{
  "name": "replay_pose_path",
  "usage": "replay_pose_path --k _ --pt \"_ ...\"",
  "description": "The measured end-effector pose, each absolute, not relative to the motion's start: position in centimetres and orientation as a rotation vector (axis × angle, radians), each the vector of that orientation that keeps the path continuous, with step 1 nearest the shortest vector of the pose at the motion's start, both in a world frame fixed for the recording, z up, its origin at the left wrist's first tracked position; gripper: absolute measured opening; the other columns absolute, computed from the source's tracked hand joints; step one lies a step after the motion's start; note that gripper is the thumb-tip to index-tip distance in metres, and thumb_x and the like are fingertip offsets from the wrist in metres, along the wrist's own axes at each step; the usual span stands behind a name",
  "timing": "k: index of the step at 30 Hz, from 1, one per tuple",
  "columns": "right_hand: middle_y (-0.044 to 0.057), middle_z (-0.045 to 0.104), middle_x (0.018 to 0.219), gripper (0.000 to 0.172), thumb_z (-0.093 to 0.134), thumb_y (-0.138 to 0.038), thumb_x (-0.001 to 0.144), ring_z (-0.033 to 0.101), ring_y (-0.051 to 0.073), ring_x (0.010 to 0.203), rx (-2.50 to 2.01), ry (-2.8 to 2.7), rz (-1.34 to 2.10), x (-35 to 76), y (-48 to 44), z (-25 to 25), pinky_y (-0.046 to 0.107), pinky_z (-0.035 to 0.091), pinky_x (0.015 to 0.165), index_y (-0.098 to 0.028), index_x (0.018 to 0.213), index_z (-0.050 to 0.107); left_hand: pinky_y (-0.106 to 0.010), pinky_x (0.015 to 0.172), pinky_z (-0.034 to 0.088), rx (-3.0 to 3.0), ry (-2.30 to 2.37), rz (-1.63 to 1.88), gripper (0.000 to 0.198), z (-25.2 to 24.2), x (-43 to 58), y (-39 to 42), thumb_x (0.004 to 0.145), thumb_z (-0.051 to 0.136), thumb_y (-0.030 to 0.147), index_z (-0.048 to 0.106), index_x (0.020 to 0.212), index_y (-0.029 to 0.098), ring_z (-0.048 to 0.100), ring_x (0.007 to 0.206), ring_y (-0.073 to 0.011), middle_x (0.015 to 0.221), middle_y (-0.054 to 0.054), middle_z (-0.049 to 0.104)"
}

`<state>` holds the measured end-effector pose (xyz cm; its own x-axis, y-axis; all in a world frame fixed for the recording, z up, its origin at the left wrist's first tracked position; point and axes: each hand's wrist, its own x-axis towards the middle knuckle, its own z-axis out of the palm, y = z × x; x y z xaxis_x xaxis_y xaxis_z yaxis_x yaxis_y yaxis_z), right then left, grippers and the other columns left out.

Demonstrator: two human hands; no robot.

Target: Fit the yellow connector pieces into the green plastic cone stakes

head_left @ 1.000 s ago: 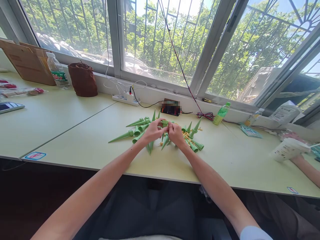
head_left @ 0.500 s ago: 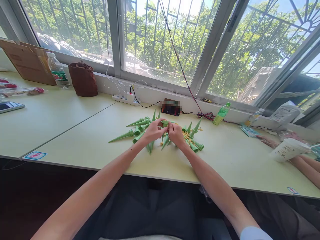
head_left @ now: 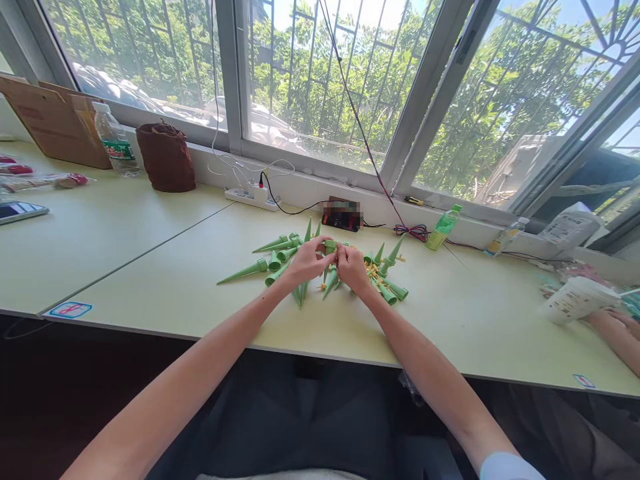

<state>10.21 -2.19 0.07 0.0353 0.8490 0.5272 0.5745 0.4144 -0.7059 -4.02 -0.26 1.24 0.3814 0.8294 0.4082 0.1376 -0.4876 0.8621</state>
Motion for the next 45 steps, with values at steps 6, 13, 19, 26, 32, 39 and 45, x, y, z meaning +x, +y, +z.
replay_pose_path --k 6,13,19,26,32,39,45 --pt "-0.001 0.044 0.046 0.045 0.031 -0.044 0.097 0.040 0.014 0.048 -1.260 -1.652 0.333 10.21 -2.20 0.09 0.027 0.030 0.053 -0.022 0.058 0.036 -0.017 0.036 0.037 1.873 0.843 1.149 0.040 1.46 -3.97 -0.46 0.079 0.065 0.030 0.057 0.115 0.014 0.049 0.042 -0.0053 0.078 -0.002 0.062" --pt "-0.002 0.044 0.046 0.045 0.030 -0.045 0.097 0.040 0.014 0.049 -1.267 -1.659 0.314 10.19 -2.23 0.10 0.027 0.030 0.052 -0.023 0.058 0.036 -0.017 0.036 0.037 1.877 0.839 1.147 0.040 1.43 -3.97 -0.43 0.079 0.064 0.030 0.057 0.115 0.014 0.049 0.042 -0.0054 0.078 -0.002 0.063" --pt "-0.001 0.045 0.047 0.047 0.029 -0.047 0.097 0.041 0.014 0.051 -1.269 -1.668 0.299 10.21 -2.21 0.17 0.027 0.031 0.053 -0.023 0.058 0.036 -0.017 0.037 0.037 1.877 0.843 1.154 0.040 1.56 -3.96 -0.51 0.077 0.066 0.029 0.058 0.114 0.014 0.050 0.044 -0.0058 0.078 -0.002 0.064" --pt "-0.001 0.045 0.048 0.047 0.030 -0.048 0.097 0.042 0.014 0.051 -1.280 -1.663 0.307 10.22 -2.23 0.17 0.027 0.031 0.053 -0.023 0.058 0.036 -0.017 0.037 0.037 1.861 0.838 1.153 0.040 1.58 -3.95 -0.57 0.077 0.066 0.029 0.057 0.113 0.015 0.049 0.042 -0.0055 0.076 -0.002 0.063" --pt "-0.001 0.044 0.050 0.045 0.030 -0.043 0.097 0.038 0.013 0.051 -1.281 -1.673 0.251 10.21 -2.12 0.13 0.027 0.029 0.054 -0.022 0.058 0.035 -0.018 0.035 0.035 1.882 0.847 1.149 0.040 1.46 -4.01 -0.48 0.077 0.065 0.029 0.057 0.113 0.015 0.050 0.041 -0.0069 0.072 -0.001 0.062" --pt "-0.001 0.046 0.052 0.044 0.031 -0.041 0.097 0.038 0.013 0.052 -1.268 -1.674 0.240 10.23 -2.15 0.19 0.027 0.028 0.054 -0.022 0.058 0.035 -0.017 0.035 0.035 1.885 0.870 1.143 0.040 1.51 -3.96 -0.52 0.077 0.065 0.029 0.056 0.114 0.015 0.050 0.041 -0.0063 0.074 -0.001 0.061" --pt "-0.001 0.046 0.048 0.046 0.030 -0.045 0.097 0.042 0.014 0.051 -1.295 -1.674 0.273 10.27 -2.25 0.16 0.027 0.031 0.054 -0.023 0.057 0.036 -0.017 0.035 0.036 1.875 0.865 1.142 0.040 1.63 -3.94 -0.64 0.076 0.065 0.028 0.056 0.113 0.015 0.050 0.041 -0.0064 0.074 -0.001 0.062"
